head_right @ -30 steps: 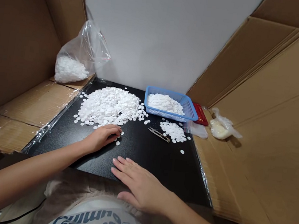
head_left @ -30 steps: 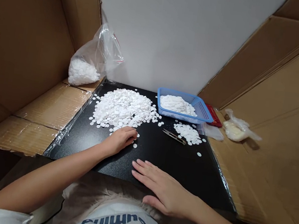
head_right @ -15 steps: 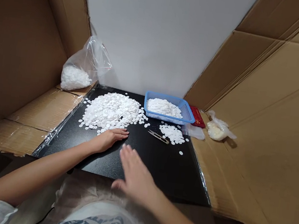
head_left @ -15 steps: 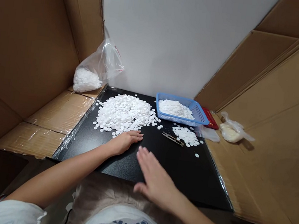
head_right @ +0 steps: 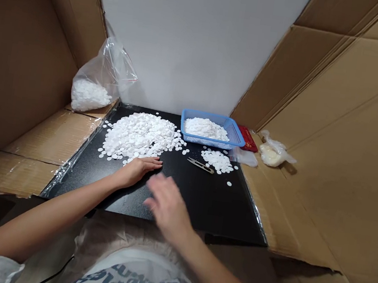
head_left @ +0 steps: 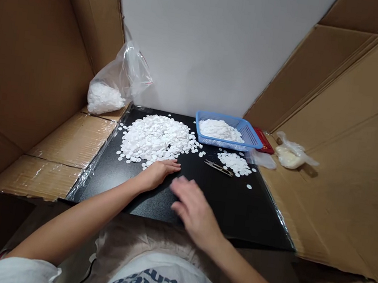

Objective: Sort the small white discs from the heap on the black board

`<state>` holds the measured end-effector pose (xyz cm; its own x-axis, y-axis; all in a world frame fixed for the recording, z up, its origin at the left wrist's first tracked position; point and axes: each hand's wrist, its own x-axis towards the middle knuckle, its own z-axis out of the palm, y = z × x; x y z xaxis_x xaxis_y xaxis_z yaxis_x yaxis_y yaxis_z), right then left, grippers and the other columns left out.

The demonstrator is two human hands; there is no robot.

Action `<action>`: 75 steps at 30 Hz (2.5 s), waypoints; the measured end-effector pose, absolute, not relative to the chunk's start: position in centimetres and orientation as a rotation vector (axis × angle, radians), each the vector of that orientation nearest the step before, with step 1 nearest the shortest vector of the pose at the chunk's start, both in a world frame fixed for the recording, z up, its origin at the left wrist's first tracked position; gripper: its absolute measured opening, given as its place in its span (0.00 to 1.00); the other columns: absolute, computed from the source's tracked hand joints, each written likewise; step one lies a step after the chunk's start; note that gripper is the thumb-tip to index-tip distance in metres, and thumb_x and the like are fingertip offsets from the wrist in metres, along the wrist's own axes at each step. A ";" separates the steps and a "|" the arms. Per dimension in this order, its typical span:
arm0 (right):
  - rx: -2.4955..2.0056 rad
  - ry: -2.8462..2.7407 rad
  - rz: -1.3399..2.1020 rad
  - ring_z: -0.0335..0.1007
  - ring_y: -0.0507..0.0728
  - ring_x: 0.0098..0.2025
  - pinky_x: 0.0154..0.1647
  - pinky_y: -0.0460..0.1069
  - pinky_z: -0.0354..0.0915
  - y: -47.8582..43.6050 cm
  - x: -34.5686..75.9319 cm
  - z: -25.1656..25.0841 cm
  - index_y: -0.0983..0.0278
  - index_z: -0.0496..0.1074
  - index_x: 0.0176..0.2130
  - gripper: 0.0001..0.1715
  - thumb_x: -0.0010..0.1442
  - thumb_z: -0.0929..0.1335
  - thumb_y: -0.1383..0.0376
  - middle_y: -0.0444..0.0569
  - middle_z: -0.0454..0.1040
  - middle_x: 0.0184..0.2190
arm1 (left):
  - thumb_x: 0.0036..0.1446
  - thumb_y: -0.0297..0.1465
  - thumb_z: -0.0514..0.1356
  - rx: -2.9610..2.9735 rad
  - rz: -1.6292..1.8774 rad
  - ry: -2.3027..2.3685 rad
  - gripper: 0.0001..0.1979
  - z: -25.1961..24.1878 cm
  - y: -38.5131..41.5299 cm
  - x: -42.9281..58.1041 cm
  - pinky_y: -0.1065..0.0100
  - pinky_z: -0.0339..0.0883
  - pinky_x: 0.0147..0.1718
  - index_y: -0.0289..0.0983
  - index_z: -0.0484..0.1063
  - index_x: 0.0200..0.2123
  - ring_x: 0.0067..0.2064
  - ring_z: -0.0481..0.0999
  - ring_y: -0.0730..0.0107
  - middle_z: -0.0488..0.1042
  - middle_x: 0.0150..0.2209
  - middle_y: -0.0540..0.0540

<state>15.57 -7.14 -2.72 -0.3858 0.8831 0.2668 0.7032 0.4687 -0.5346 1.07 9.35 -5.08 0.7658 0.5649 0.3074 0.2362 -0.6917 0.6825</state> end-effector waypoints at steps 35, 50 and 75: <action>-1.008 -2.246 0.883 0.67 0.57 0.41 0.42 0.51 0.68 4.3 19.0 -2.7 0.62 0.74 0.34 0.02 0.60 0.72 0.68 0.48 0.69 0.36 | 0.60 0.30 0.64 2.140 0.756 1.332 0.13 -2.1 5.1 -5.4 0.64 0.68 0.42 0.41 0.69 0.48 0.43 0.72 0.65 0.73 0.43 0.46; -0.924 -2.491 0.591 0.69 0.54 0.36 0.36 0.47 0.65 8.6 17.0 -2.9 0.63 0.72 0.40 0.04 0.66 0.66 0.68 0.48 0.70 0.35 | 0.60 0.24 0.62 2.120 0.815 1.499 0.09 -2.5 3.2 -3.4 0.68 0.69 0.38 0.41 0.67 0.43 0.38 0.72 0.69 0.66 0.40 0.49; -0.940 -2.480 0.777 0.64 0.52 0.32 0.32 0.45 0.61 8.0 18.1 -1.9 0.63 0.66 0.33 0.08 0.60 0.66 0.75 0.44 0.67 0.31 | 0.62 0.25 0.59 1.952 0.754 1.316 0.05 -2.0 2.8 -2.9 0.74 0.62 0.30 0.38 0.72 0.33 0.30 0.69 0.75 0.72 0.30 0.52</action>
<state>18.06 7.96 -1.94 -0.7061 0.6928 0.1465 0.4853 0.6242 -0.6123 -2.88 2.76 -1.97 0.3285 0.9393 0.0990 0.5608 -0.2783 0.7798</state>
